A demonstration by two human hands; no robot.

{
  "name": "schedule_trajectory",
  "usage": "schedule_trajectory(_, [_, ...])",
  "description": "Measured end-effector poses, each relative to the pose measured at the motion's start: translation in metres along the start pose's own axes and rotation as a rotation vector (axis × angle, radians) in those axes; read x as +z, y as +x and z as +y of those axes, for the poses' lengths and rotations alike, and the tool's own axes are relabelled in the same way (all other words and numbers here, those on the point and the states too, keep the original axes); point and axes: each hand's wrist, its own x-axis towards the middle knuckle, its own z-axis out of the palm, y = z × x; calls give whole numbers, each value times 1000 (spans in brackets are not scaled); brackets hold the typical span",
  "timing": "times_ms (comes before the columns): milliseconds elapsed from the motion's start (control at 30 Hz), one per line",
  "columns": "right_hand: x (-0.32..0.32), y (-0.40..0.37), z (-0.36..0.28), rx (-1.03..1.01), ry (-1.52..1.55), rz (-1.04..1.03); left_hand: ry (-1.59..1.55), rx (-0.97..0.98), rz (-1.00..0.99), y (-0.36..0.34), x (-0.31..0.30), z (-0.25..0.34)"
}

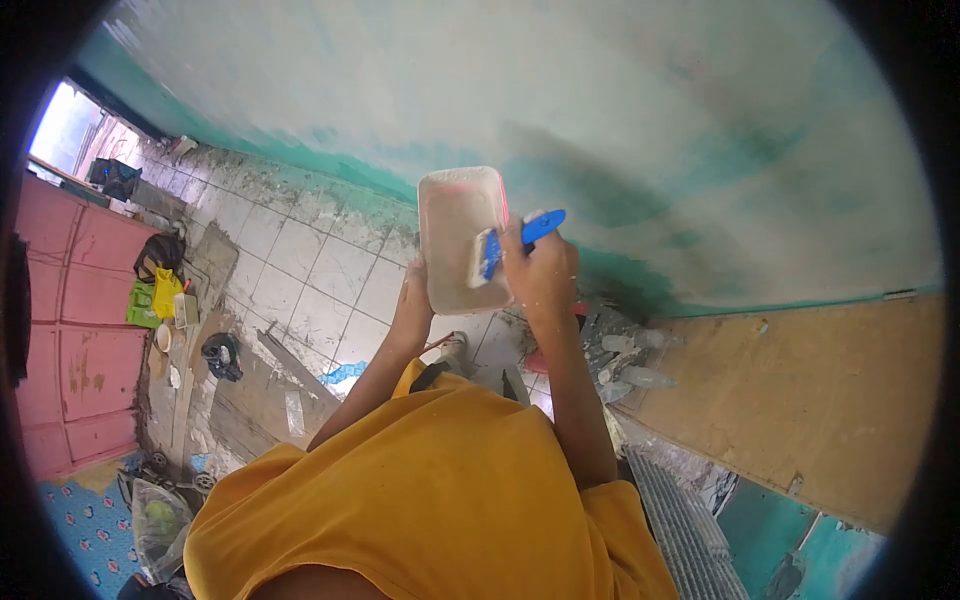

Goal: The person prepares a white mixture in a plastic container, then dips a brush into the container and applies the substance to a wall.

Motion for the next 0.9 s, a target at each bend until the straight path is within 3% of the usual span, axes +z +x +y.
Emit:
schedule_trajectory(33, [-2,2,0,100,29,12,73,9,-24,1,-2,-6])
schedule_trajectory(167, [8,19,1,16,62,67,287,13,29,-4,9,-2])
schedule_trajectory(267, [11,10,4,-52,-13,-2,122,64,6,3,3,-7])
schedule_trajectory(367, [3,9,1,26,28,-51,68,51,17,2,3,-1])
schedule_trajectory(467, [10,23,-4,62,51,45,148,55,55,-3,12,13])
schedule_trajectory(533, [19,30,-4,-57,72,106,148,50,73,-1,15,11])
schedule_trajectory(667, [16,14,7,53,14,-28,68,64,52,6,4,-2])
schedule_trajectory(800, [15,30,-3,102,24,35,173,92,51,1,8,7])
schedule_trajectory(900, [25,32,-4,-27,69,37,211,33,65,1,10,13])
